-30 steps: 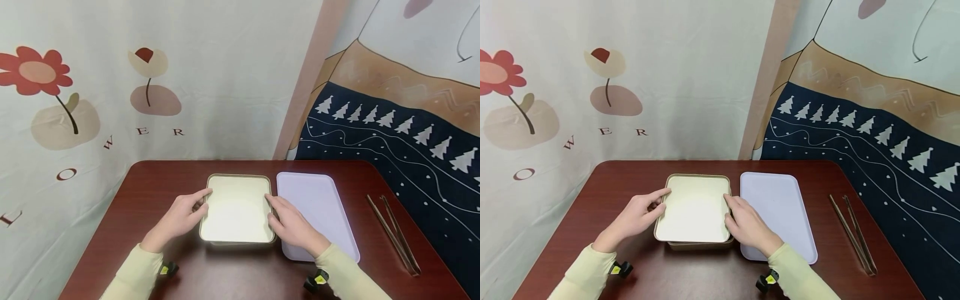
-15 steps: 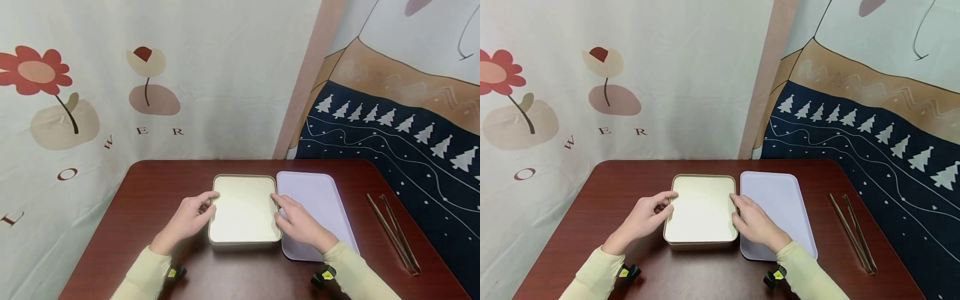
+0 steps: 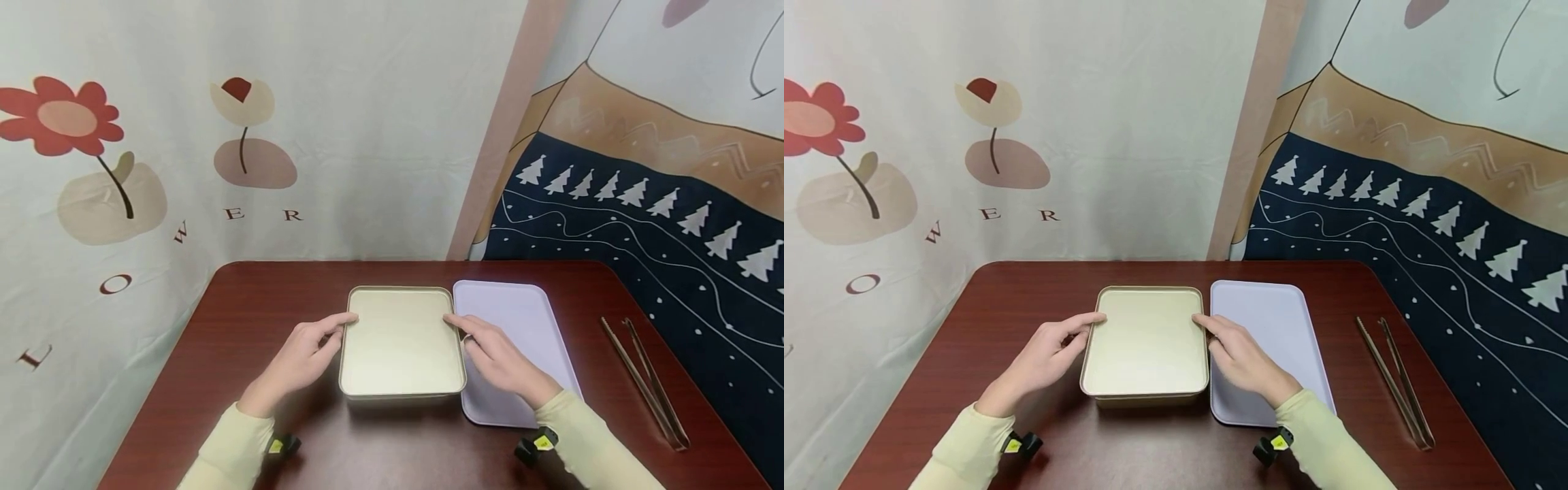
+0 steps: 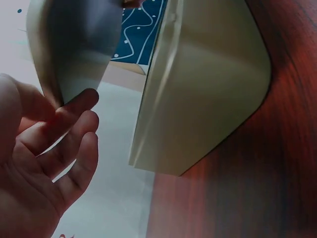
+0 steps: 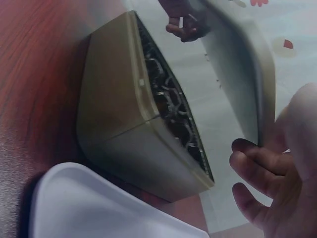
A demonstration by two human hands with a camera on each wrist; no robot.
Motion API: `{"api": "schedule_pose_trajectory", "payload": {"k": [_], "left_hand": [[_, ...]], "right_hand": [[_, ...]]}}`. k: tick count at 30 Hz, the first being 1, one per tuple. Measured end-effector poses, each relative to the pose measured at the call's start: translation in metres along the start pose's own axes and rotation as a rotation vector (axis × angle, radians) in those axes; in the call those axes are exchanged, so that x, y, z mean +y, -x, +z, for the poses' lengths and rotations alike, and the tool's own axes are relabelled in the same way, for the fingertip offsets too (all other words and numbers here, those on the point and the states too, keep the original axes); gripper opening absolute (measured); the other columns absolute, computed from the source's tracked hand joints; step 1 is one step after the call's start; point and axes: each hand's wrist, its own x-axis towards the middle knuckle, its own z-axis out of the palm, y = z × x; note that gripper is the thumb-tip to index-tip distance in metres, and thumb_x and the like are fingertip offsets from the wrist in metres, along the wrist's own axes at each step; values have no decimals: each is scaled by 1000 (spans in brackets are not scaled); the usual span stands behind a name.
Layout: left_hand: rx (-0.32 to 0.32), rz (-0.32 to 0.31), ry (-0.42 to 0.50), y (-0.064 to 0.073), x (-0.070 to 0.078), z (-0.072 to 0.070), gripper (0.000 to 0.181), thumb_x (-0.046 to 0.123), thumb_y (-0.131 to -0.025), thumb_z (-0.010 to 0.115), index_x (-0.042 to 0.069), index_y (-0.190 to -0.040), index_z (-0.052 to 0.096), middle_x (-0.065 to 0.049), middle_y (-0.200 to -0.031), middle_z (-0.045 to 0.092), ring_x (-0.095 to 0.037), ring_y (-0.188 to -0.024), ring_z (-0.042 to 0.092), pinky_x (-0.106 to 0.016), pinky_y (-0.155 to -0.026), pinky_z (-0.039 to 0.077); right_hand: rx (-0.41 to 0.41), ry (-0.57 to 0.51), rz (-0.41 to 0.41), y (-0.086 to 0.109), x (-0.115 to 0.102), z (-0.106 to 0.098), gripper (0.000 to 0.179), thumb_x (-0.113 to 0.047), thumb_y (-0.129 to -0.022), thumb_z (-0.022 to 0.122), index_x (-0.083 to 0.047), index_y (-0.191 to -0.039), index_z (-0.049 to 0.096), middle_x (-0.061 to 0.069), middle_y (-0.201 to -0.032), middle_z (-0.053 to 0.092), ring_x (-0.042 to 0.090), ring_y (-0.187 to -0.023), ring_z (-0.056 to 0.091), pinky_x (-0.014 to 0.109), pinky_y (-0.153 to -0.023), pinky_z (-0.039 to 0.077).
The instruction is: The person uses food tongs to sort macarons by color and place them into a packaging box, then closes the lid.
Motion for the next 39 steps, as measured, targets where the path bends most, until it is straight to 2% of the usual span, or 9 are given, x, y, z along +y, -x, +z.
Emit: {"api": "schedule_pose_trajectory", "payload": {"k": [3,8,12,19,24,30,32,36,39], "left_hand": [[-10,33,13,-1,2,-3,41,-5,-96,59,10,-132,72,5,-97,76,-2,-73,61,-25,-67,56],[-43,41,47,-3,5,-8,46,-9,-92,63,7,-134,70,1,-95,78,-4,-76,68,-30,-69,62],[-32,69,54,-5,7,-10,44,-10,-90,67,5,-131,71,-2,-95,79,-6,-78,70,-30,-67,62],[184,158,18,-10,8,-6,8,4,-94,74,12,-97,73,10,-81,61,-6,-65,52,-22,-56,45],[237,130,-46,-15,10,-2,8,6,-96,72,6,-104,75,4,-89,66,-5,-67,52,-23,-57,48],[166,49,-121,-19,11,5,14,17,-104,64,9,-114,68,12,-71,54,-4,-60,46,-23,-55,44],[127,27,-146,-20,10,8,15,21,-105,62,10,-115,64,14,-65,47,-5,-58,44,-23,-54,42],[44,-36,-184,-19,5,13,15,26,-104,62,13,-100,57,14,-58,36,-6,-54,40,-23,-52,40],[-10,-94,-196,-19,1,18,27,28,-104,62,15,-84,49,12,-56,31,-7,-52,34,-25,-49,36]], "right_hand": [[1,2,-13,-1,-1,-5,48,9,-96,52,1,-142,62,12,-136,68,19,-113,67,41,-93,59],[0,4,-31,-3,-2,-9,47,13,-93,60,-1,-137,65,12,-131,70,17,-102,67,39,-86,62],[64,19,-89,-3,0,-6,44,14,-92,64,-1,-133,67,9,-122,73,15,-94,66,34,-78,61],[222,67,-130,-6,-2,0,13,-2,-99,67,-10,-109,69,-2,-98,61,8,-86,54,29,-69,53],[275,75,-52,-12,-8,4,6,-6,-103,64,-7,-106,69,-1,-93,63,10,-84,56,30,-69,52],[238,83,95,-20,-13,11,40,-15,-108,58,1,-145,57,4,-90,69,14,-79,62,32,-66,56],[212,102,120,-22,-14,14,46,-16,-109,56,3,-150,51,10,-95,72,20,-84,67,37,-69,58],[159,172,155,-25,-12,21,35,-16,-109,55,4,-138,59,20,-104,74,32,-99,73,51,-79,60],[105,209,209,-27,-9,26,26,-18,-109,55,1,-123,64,18,-90,72,31,-89,74,51,-73,59]]}}
